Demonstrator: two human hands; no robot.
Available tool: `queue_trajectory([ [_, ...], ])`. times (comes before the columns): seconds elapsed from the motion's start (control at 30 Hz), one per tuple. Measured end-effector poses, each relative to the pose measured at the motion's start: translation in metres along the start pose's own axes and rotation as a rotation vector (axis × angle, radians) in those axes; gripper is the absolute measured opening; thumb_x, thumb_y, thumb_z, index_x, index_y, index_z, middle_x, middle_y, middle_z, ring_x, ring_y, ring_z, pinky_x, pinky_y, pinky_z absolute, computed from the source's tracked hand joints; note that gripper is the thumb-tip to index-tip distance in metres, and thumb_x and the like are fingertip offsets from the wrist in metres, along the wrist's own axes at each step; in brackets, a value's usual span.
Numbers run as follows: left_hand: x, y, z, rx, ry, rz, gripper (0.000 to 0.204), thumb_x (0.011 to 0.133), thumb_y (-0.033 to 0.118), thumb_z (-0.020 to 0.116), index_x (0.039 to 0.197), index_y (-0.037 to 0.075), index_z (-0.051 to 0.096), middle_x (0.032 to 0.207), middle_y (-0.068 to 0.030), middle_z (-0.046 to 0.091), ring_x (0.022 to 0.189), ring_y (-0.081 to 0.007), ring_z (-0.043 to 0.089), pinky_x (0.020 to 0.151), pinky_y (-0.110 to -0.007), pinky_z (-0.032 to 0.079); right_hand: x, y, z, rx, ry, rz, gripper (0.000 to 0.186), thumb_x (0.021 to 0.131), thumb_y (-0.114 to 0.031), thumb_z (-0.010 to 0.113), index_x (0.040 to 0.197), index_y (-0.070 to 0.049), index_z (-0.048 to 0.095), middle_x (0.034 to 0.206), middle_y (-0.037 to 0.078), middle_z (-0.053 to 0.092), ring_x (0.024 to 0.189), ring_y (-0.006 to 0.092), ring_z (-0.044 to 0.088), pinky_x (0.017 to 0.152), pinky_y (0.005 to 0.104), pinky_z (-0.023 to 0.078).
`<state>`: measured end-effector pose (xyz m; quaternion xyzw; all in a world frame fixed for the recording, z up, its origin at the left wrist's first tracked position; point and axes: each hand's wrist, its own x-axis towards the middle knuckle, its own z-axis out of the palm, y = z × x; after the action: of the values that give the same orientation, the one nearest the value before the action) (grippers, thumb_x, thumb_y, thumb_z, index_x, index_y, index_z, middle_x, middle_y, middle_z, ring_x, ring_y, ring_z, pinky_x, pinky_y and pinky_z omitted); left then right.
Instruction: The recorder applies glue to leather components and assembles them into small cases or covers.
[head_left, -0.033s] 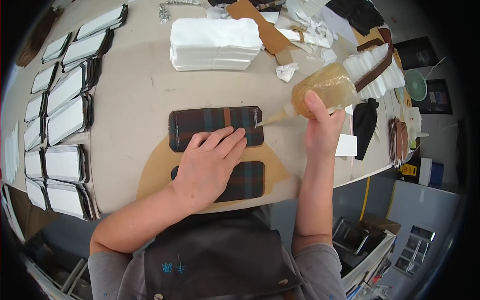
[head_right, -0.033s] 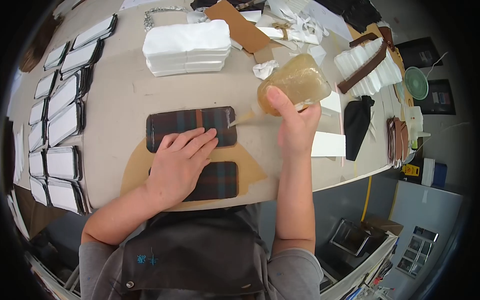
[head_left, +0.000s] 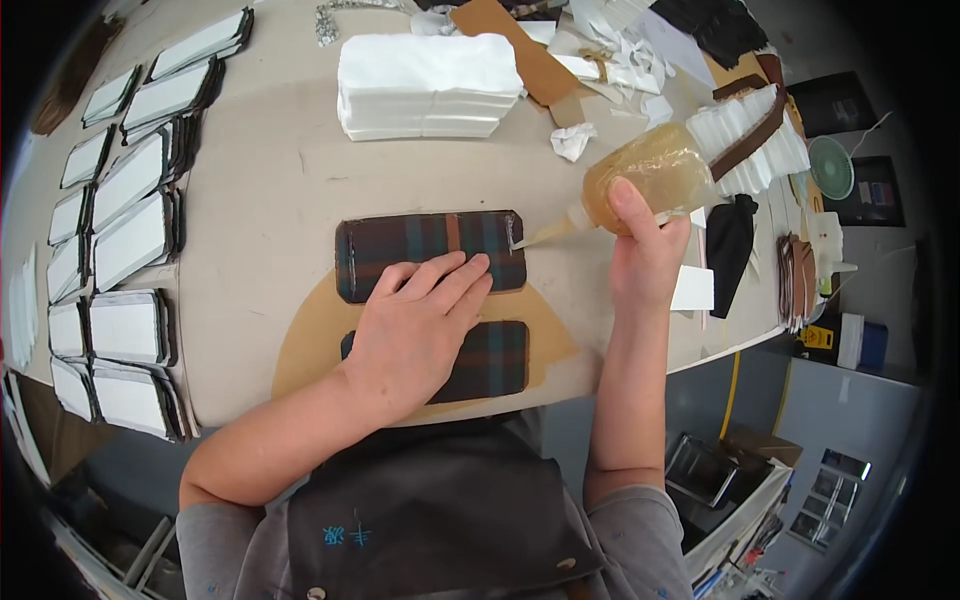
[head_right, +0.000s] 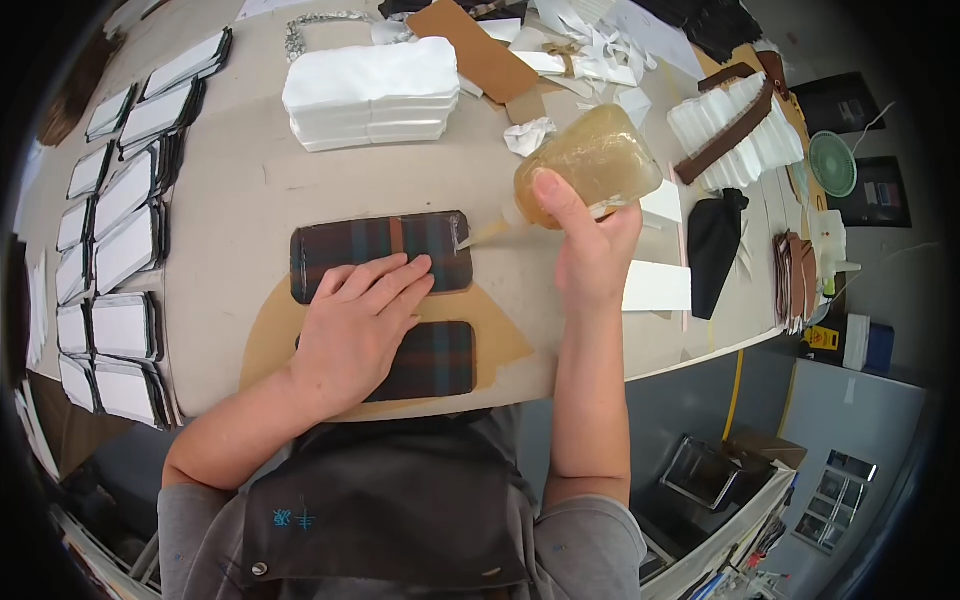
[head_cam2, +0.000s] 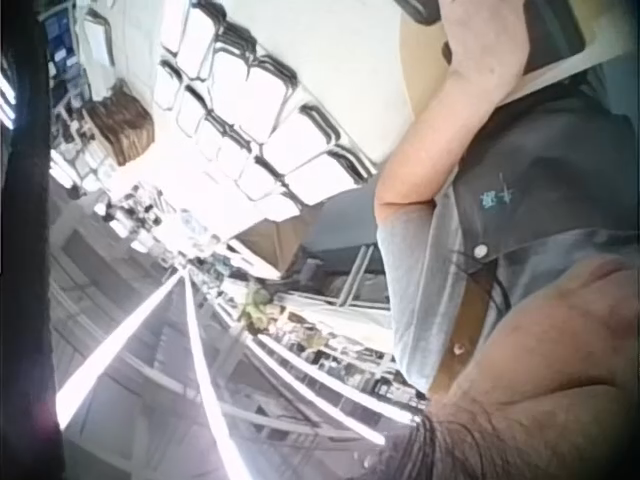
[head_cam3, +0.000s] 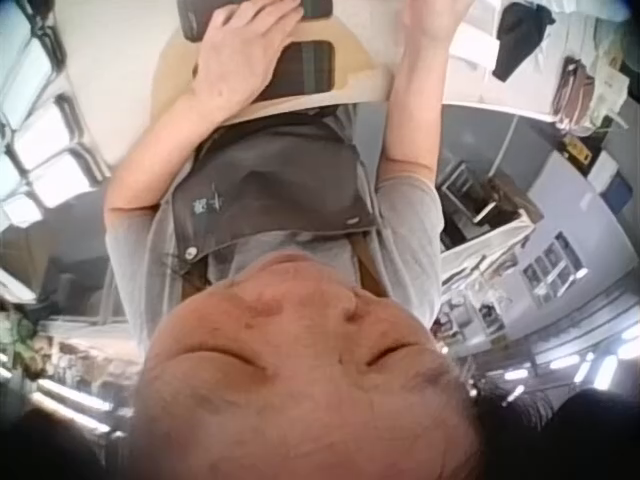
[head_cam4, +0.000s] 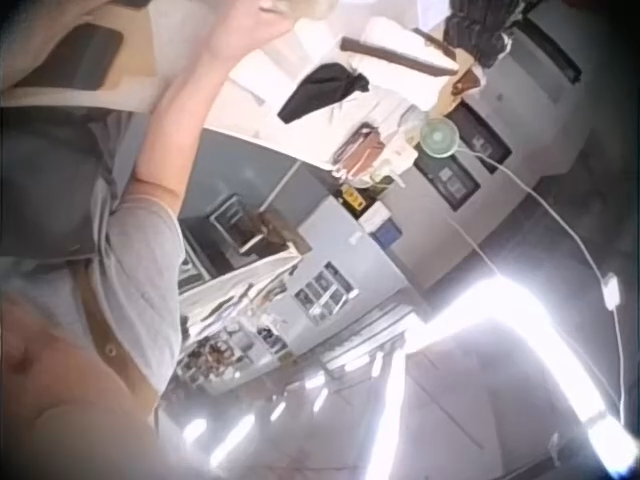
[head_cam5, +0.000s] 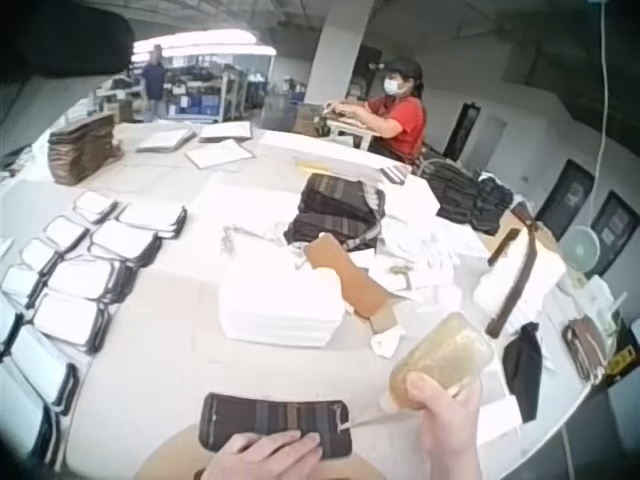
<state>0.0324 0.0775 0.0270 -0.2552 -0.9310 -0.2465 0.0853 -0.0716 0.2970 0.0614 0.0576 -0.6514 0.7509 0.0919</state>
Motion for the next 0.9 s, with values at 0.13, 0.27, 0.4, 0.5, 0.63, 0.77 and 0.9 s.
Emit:
queue_trajectory([
  [0.13,0.001,0.000,0.001,-0.010,0.006,0.002,0.036,0.083,0.009,0.068,0.118,0.003,0.065,0.133,-0.0049,0.059,0.121,-0.0234,0.054,0.095,-0.039,0.042,-0.005,-0.002,-0.005,0.005,-0.039,0.018,0.037,0.079,-0.009,0.080,0.110,0.000,0.061,0.099,0.005,0.065,0.088,0.0136,0.061,0.079,0.0291,0.048],
  [0.27,-0.001,0.001,0.002,-0.018,0.008,0.000,0.033,0.083,0.007,0.068,0.116,0.003,0.066,0.133,-0.0053,0.059,0.121,-0.0241,0.055,0.095,-0.040,0.043,-0.016,0.000,-0.021,-0.032,-0.143,0.121,0.053,0.079,-0.013,0.077,0.125,0.002,0.054,0.114,0.009,0.062,0.104,0.0207,0.062,0.087,0.0376,0.052],
  [0.4,-0.003,-0.003,-0.005,-0.059,0.045,-0.009,0.033,0.083,0.005,0.067,0.115,0.004,0.066,0.133,-0.0053,0.059,0.121,-0.0244,0.055,0.095,-0.041,0.043,-0.015,-0.010,-0.027,0.276,-0.139,0.181,0.059,0.081,-0.019,0.078,0.130,0.000,0.052,0.126,0.014,0.058,0.111,0.0273,0.061,0.089,0.0430,0.054],
  [0.5,-0.011,-0.004,-0.041,-0.129,0.214,-0.139,0.027,0.083,-0.001,0.066,0.109,0.006,0.067,0.116,-0.0071,0.066,0.108,-0.0260,0.060,0.094,-0.041,0.043,0.001,-0.024,-0.041,1.007,-0.199,0.330,0.074,0.082,-0.039,0.079,0.137,-0.001,0.047,0.134,0.016,0.053,0.122,0.0314,0.053,0.096,0.0440,0.052],
  [0.63,-0.053,-0.046,-0.058,-0.147,0.298,-0.389,0.017,0.085,0.000,0.066,0.101,0.006,0.069,0.093,-0.0071,0.069,0.083,-0.0248,0.061,0.084,-0.035,0.043,-0.013,-0.045,-0.020,0.800,-0.284,0.082,0.090,0.078,-0.041,0.083,0.145,-0.001,0.037,0.137,0.019,0.052,0.127,0.0332,0.050,0.103,0.0447,0.046],
  [0.77,-0.071,-0.062,-0.047,-0.343,0.331,-0.400,0.009,0.086,0.004,0.069,0.093,0.007,0.073,0.088,-0.0052,0.070,0.082,-0.0225,0.060,0.082,-0.034,0.043,-0.049,-0.034,0.058,0.157,-0.314,0.009,0.082,0.078,-0.019,0.084,0.143,-0.001,0.038,0.131,0.024,0.054,0.117,0.0330,0.059,0.098,0.0442,0.051],
  [0.9,-0.073,-0.066,-0.043,-0.292,0.318,-0.353,0.011,0.084,0.005,0.071,0.095,0.008,0.073,0.088,-0.0031,0.069,0.083,-0.0213,0.060,0.082,-0.034,0.043,-0.058,-0.012,0.104,0.105,-0.333,-0.025,0.064,0.075,-0.006,0.085,0.129,0.002,0.052,0.118,0.017,0.063,0.103,0.0242,0.065,0.090,0.0357,0.055],
])
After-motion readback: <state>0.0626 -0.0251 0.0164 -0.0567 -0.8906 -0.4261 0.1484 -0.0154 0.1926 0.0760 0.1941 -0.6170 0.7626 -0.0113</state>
